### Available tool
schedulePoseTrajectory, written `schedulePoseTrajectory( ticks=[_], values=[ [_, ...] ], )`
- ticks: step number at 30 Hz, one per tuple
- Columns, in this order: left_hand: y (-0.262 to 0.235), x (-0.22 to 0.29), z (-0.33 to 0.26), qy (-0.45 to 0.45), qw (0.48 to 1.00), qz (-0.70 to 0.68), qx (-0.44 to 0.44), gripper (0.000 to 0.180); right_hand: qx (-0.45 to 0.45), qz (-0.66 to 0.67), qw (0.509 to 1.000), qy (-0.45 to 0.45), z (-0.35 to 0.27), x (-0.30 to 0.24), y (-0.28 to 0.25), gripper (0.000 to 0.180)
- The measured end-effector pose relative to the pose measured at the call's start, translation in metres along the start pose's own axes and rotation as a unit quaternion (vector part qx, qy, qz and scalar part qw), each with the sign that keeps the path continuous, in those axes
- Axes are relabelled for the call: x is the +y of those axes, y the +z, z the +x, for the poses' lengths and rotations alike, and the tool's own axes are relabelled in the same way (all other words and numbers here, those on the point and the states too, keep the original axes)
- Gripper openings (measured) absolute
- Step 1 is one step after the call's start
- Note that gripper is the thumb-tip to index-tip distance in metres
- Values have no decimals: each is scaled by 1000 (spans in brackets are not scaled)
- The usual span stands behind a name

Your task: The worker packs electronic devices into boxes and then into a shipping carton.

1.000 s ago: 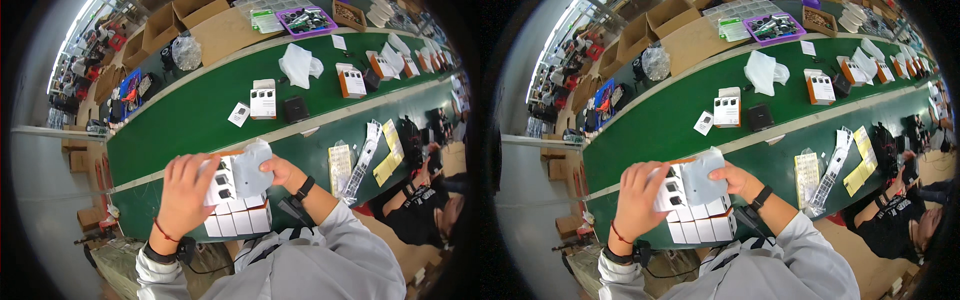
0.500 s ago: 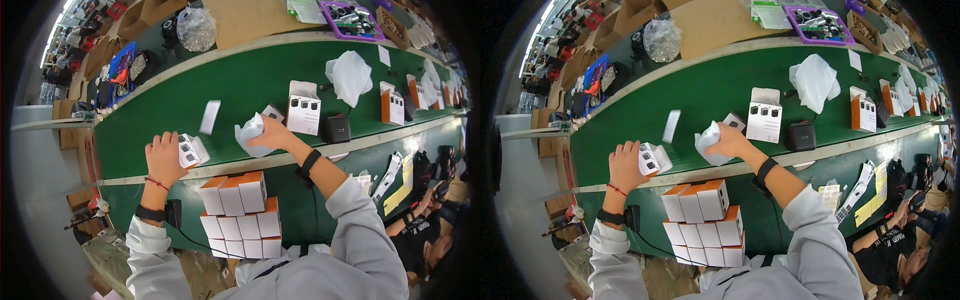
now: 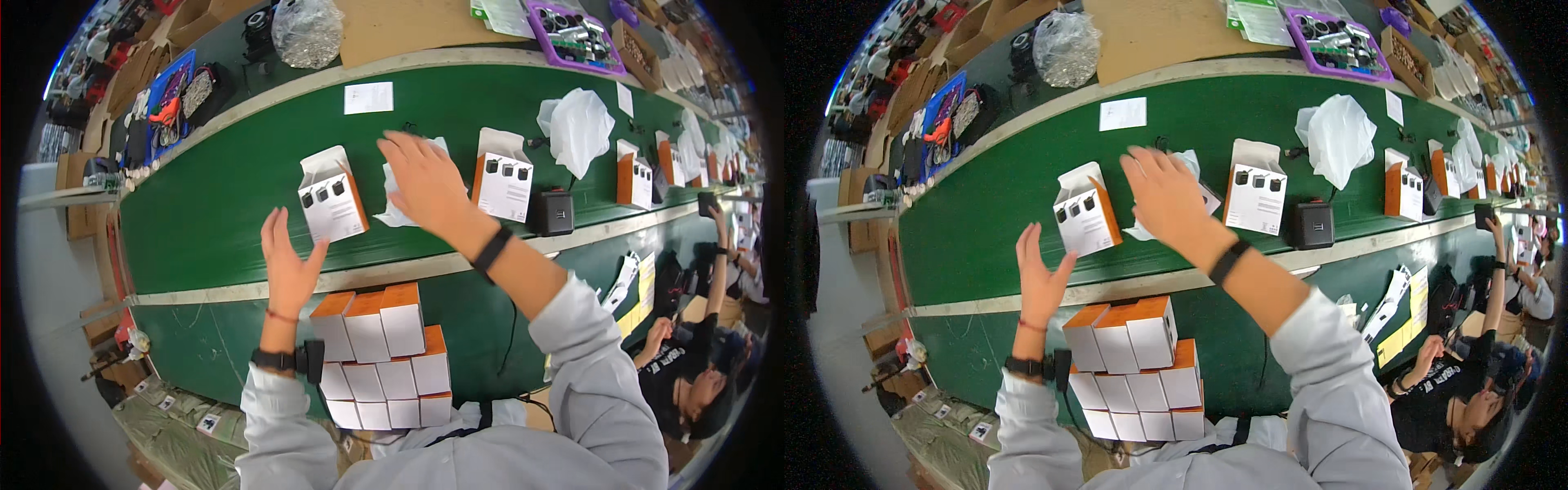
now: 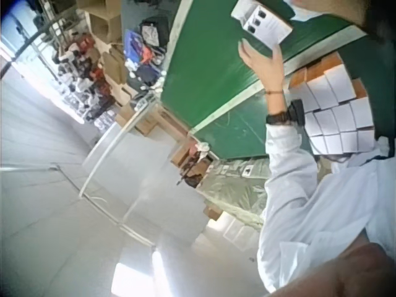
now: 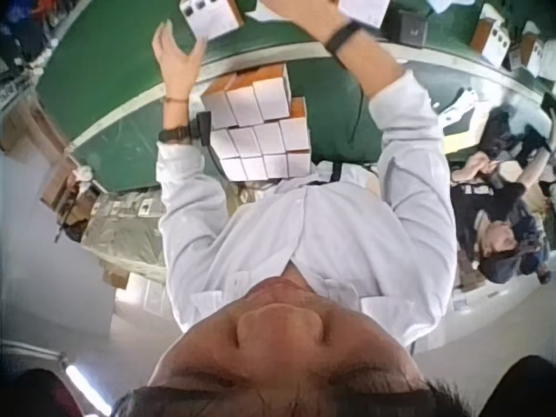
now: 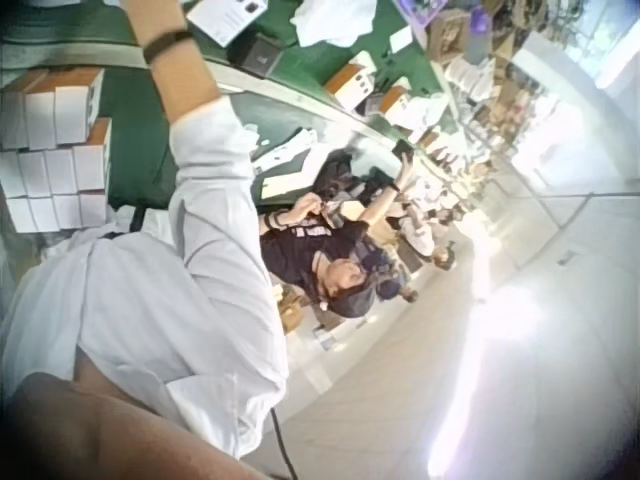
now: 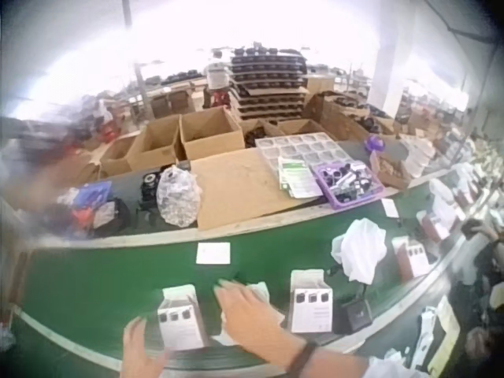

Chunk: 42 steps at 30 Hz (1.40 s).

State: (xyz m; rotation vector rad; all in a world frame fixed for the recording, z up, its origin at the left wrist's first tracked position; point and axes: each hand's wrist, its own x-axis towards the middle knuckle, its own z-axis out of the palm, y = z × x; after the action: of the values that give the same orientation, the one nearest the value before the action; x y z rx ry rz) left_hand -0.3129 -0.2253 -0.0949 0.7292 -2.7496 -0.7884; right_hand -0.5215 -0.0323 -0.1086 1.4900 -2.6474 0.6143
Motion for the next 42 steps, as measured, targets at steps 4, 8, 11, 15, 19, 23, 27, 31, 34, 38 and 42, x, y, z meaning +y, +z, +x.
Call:
schedulePoseTrajectory(
  ticks=[4,8,11,15,19,23,27,31,34,38,42],
  values=[
    [-36,2,-85,-6,997,-57,-58,69,16,-56,998,25,-61,6,14,42],
    [-79,-7,-193,-55,994,-62,-78,66,94,-44,992,-74,-84,-4,24,12],
    [-124,-18,-239,-92,991,-23,-92,63,140,-15,988,-67,-94,-13,15,11],
    [-221,-38,-262,-35,995,76,60,31,73,-57,996,-6,-100,-17,-9,9],
    [-304,-37,-282,121,928,220,275,19,-57,-91,993,48,-107,-17,-34,14],
    [-358,-37,-322,186,880,329,288,22,298,-4,955,4,-99,-53,-83,15],
    [-322,-37,-335,192,870,325,317,18,186,-90,977,47,-104,-56,-109,46],
    [-176,-21,-350,153,971,185,-21,22,-22,13,999,35,-181,-106,-73,85],
    [-93,8,-374,144,988,41,-48,24,-111,144,982,-43,-264,-141,-52,109],
    [-69,41,-386,144,985,-45,-88,21,-86,129,987,-42,-290,-145,-40,109],
    [-55,64,-372,167,978,-78,-98,17,-125,75,989,12,-288,-134,-65,99]
  ],
)
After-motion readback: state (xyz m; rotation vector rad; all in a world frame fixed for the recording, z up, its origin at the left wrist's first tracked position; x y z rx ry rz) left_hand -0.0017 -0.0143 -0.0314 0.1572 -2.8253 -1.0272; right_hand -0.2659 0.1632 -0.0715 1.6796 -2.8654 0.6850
